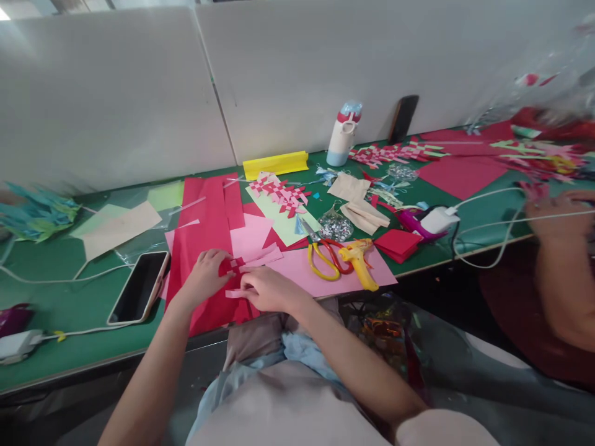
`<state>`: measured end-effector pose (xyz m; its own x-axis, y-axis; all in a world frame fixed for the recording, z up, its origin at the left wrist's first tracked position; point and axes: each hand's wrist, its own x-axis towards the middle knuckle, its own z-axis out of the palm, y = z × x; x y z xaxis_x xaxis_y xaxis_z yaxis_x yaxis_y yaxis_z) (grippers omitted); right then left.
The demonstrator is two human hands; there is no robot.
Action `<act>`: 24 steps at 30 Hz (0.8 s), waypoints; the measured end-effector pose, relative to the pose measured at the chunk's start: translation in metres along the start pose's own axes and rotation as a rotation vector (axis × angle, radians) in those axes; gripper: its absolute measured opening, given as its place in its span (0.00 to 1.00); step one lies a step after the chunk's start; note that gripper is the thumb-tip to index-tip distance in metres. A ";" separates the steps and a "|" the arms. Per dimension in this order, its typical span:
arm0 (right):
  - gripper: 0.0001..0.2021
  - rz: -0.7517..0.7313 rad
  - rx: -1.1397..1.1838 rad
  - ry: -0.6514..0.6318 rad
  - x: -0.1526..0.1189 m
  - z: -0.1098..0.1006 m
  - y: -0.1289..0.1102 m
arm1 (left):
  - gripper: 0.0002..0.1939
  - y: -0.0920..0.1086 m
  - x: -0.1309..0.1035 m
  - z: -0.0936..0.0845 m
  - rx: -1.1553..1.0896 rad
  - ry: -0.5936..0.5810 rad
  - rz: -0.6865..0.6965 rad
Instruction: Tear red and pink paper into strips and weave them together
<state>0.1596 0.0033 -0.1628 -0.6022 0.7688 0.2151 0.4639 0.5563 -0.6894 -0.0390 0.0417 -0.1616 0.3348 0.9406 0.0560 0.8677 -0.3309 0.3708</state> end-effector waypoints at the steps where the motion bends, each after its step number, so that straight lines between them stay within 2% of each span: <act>1: 0.15 0.011 0.011 0.003 0.000 0.000 0.000 | 0.13 0.001 0.000 -0.001 -0.026 -0.008 0.002; 4: 0.15 0.029 0.043 0.005 -0.002 -0.001 -0.001 | 0.15 0.003 0.001 -0.007 -0.135 -0.055 -0.001; 8: 0.15 0.040 0.077 0.005 -0.004 -0.003 -0.001 | 0.20 0.000 0.006 -0.018 -0.358 -0.197 0.010; 11: 0.14 0.051 0.103 0.016 -0.005 -0.003 0.002 | 0.20 -0.003 0.013 -0.024 -0.396 -0.297 0.030; 13: 0.11 0.045 0.133 0.030 -0.006 -0.003 0.004 | 0.20 -0.003 0.016 -0.027 -0.393 -0.320 0.024; 18: 0.04 -0.002 0.271 0.062 -0.001 -0.006 0.000 | 0.20 0.007 0.016 -0.047 -0.389 -0.284 0.022; 21: 0.06 -0.044 0.391 0.100 0.008 -0.011 -0.012 | 0.20 0.016 0.012 -0.074 -0.353 -0.219 0.037; 24: 0.07 -0.096 0.519 0.125 0.020 -0.015 -0.028 | 0.22 0.029 0.006 -0.109 -0.230 -0.153 0.048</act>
<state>0.1444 0.0077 -0.1291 -0.5297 0.7716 0.3522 0.0101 0.4210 -0.9070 -0.0521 0.0457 -0.0498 0.4407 0.8959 -0.0556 0.7489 -0.3328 0.5730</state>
